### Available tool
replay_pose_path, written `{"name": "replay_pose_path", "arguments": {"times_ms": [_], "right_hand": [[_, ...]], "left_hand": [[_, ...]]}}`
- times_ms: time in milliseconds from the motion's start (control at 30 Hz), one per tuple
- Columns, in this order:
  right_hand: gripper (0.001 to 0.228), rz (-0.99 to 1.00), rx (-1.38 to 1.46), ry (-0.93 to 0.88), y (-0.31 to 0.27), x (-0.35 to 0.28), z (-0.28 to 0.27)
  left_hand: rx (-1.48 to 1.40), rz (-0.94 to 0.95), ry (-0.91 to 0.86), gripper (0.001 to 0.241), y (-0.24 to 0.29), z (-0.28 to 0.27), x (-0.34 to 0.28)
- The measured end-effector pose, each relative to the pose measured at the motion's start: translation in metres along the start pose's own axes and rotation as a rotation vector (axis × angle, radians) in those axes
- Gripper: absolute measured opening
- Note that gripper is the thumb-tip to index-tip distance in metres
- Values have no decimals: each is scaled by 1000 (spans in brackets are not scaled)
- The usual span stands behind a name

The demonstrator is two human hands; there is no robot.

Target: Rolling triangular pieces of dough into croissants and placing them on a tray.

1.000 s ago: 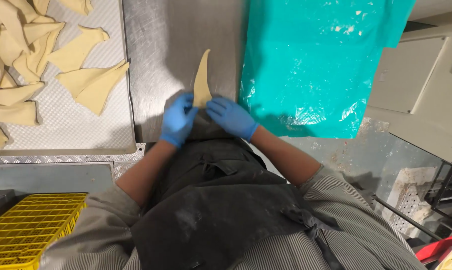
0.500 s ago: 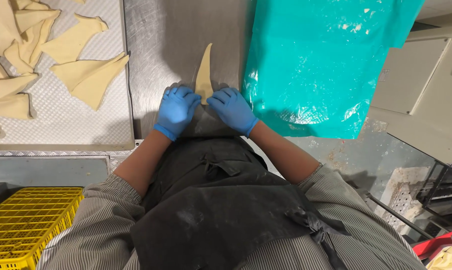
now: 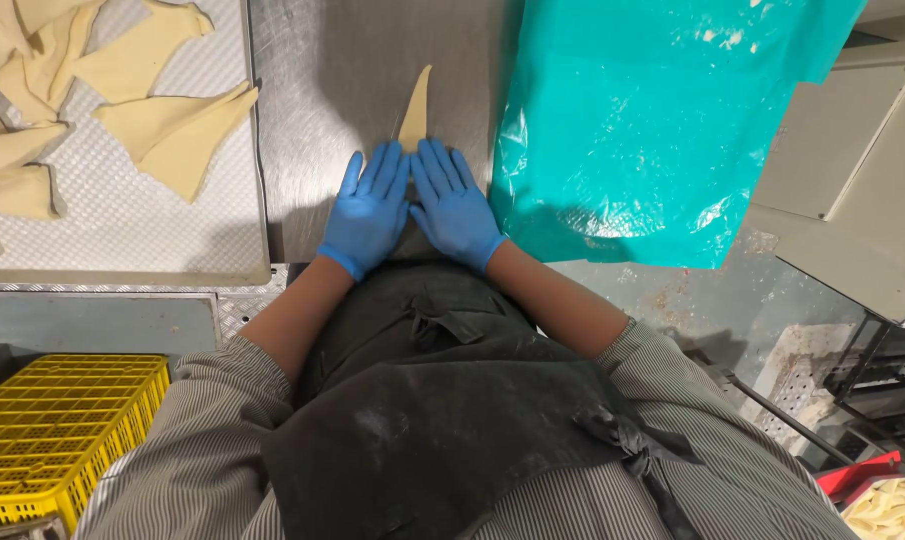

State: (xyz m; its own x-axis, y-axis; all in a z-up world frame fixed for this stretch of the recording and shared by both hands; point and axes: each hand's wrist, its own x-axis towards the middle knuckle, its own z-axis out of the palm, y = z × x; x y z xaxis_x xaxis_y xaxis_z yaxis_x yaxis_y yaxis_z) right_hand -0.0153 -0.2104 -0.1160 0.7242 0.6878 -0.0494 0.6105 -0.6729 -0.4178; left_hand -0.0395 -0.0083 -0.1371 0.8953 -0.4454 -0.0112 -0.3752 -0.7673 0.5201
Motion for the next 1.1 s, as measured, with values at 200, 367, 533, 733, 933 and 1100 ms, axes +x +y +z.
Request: {"name": "replay_pose_path", "arguments": {"times_ms": [200, 367, 533, 733, 933, 1100], "right_hand": [[64, 9, 15, 44, 10, -10, 16], [67, 92, 25, 3, 5, 14, 4], [70, 63, 2, 11, -7, 18, -3], [64, 40, -212, 5, 4, 52, -4], [49, 259, 17, -105, 12, 75, -42], [41, 518, 1187, -121, -1, 49, -92]], "left_hand": [[61, 4, -41, 57, -3, -4, 2], [-38, 71, 146, 57, -15, 7, 17], [-138, -93, 162, 66, -11, -36, 24], [-383, -264, 371, 66, 9, -51, -13], [-530, -351, 455, 59, 20, -53, -16], [-944, -468, 464, 60, 19, -56, 4]]}}
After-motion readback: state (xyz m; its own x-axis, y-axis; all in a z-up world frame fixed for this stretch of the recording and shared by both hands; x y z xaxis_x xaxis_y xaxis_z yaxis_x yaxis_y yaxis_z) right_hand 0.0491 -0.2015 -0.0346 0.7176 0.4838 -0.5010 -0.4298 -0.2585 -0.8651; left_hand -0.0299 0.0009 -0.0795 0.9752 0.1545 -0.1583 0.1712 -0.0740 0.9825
